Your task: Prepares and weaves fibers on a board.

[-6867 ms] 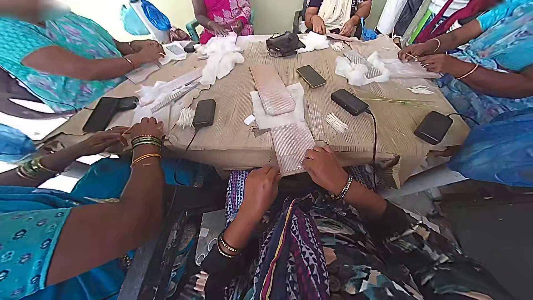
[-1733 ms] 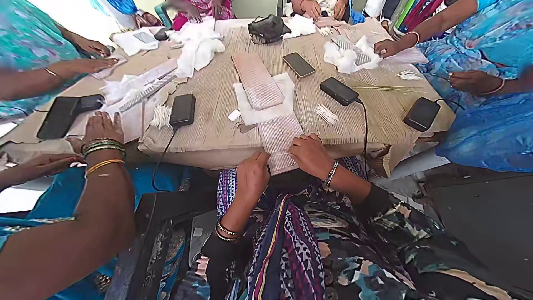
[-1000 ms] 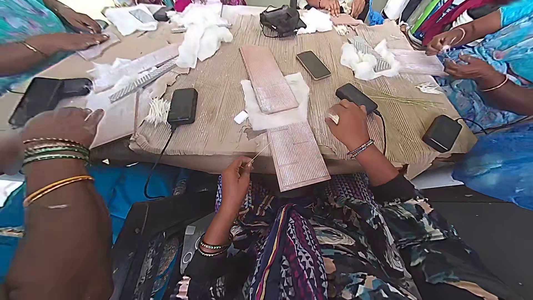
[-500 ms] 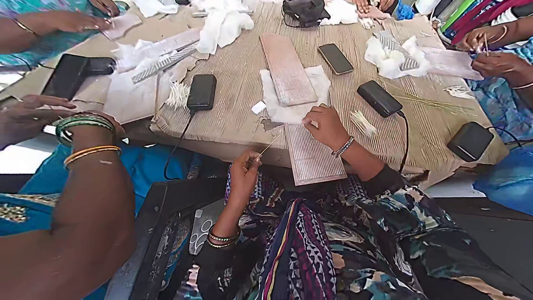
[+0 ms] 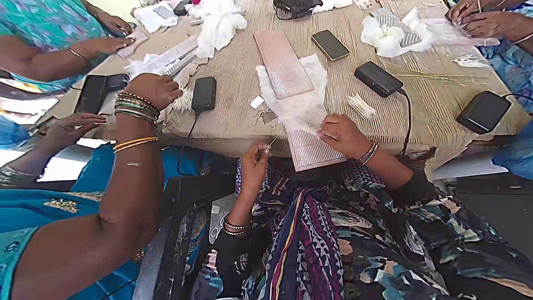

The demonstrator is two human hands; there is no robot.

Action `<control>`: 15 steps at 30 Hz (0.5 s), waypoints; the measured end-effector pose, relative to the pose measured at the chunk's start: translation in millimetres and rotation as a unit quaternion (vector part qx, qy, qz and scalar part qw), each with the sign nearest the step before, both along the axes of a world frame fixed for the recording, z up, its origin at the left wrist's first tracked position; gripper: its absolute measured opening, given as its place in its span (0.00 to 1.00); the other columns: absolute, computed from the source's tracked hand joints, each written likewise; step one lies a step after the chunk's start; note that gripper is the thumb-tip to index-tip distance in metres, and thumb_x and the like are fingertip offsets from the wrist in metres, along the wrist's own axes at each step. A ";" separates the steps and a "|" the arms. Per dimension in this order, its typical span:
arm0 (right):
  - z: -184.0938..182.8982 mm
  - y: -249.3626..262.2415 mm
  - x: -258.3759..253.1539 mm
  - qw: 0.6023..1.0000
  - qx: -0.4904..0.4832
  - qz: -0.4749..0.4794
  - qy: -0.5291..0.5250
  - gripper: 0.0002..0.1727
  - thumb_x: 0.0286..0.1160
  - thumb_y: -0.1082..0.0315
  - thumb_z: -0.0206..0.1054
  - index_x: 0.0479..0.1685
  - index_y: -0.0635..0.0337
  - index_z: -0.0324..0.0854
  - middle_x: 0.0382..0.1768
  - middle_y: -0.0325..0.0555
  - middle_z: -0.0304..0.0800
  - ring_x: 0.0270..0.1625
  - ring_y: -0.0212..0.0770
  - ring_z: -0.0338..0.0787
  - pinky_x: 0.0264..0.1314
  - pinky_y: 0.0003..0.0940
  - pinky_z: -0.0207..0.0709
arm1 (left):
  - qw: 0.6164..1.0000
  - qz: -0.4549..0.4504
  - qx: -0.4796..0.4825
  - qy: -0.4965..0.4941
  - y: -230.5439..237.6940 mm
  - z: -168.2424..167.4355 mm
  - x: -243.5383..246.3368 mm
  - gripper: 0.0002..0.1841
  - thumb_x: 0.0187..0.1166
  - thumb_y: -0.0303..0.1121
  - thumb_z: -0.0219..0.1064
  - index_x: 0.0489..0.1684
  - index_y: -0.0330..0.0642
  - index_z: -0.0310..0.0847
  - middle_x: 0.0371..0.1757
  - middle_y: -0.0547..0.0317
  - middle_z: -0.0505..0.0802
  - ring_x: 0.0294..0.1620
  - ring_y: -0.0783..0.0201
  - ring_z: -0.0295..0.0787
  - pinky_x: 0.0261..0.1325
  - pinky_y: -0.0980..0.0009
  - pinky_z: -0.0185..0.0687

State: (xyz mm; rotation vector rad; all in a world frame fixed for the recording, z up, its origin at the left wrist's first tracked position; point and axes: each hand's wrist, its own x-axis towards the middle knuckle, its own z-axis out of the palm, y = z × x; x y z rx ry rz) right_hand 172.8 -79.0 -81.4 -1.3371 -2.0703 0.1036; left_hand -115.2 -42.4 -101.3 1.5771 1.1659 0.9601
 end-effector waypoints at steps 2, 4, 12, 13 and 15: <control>1.3 0.5 3.6 0.997 -0.053 -0.021 0.059 0.07 0.68 0.72 0.72 0.37 0.68 0.92 0.44 0.60 0.93 0.49 0.58 0.91 0.53 0.57 0.80 | 1.000 0.000 -0.001 -0.003 -2.9 2.0 1.1 0.06 0.84 0.21 0.60 0.46 0.30 0.83 0.34 0.60 0.90 0.26 0.77 0.82 0.34 0.81 0.79; 7.3 2.9 4.5 0.983 -0.123 -0.052 0.127 0.07 0.72 0.73 0.72 0.39 0.70 0.90 0.42 0.57 0.92 0.43 0.48 0.89 0.51 0.46 0.81 | 1.000 -0.005 0.010 -0.007 -3.9 5.2 6.3 0.07 0.84 0.22 0.60 0.48 0.31 0.83 0.34 0.61 0.90 0.26 0.78 0.82 0.32 0.82 0.78; -2.7 12.6 8.5 0.926 -0.213 -0.010 0.310 0.01 0.75 0.74 0.71 0.38 0.62 0.86 0.26 0.41 0.84 0.26 0.29 0.78 0.29 0.26 0.74 | 0.965 -0.149 0.107 0.189 49.4 38.4 73.7 0.22 0.81 0.34 0.73 0.75 0.47 0.84 0.35 0.47 0.92 0.33 0.51 0.87 0.44 0.46 0.82; -0.4 11.8 8.4 0.924 -0.215 -0.001 0.315 0.02 0.75 0.74 0.71 0.37 0.64 0.85 0.26 0.43 0.84 0.25 0.29 0.79 0.28 0.25 0.73 | 0.957 -0.159 0.111 0.218 56.6 42.2 79.8 0.15 0.82 0.34 0.72 0.64 0.44 0.90 0.41 0.44 0.95 0.41 0.46 0.92 0.51 0.40 0.84; 35.6 -1.6 1.5 0.919 -0.298 -0.062 0.249 0.05 0.77 0.77 0.67 0.42 0.73 0.84 0.31 0.55 0.87 0.30 0.39 0.85 0.32 0.28 0.78 | 0.944 -0.171 0.130 0.251 63.4 47.0 84.8 0.07 0.83 0.32 0.70 0.44 0.39 0.93 0.43 0.42 0.95 0.48 0.42 0.93 0.55 0.35 0.81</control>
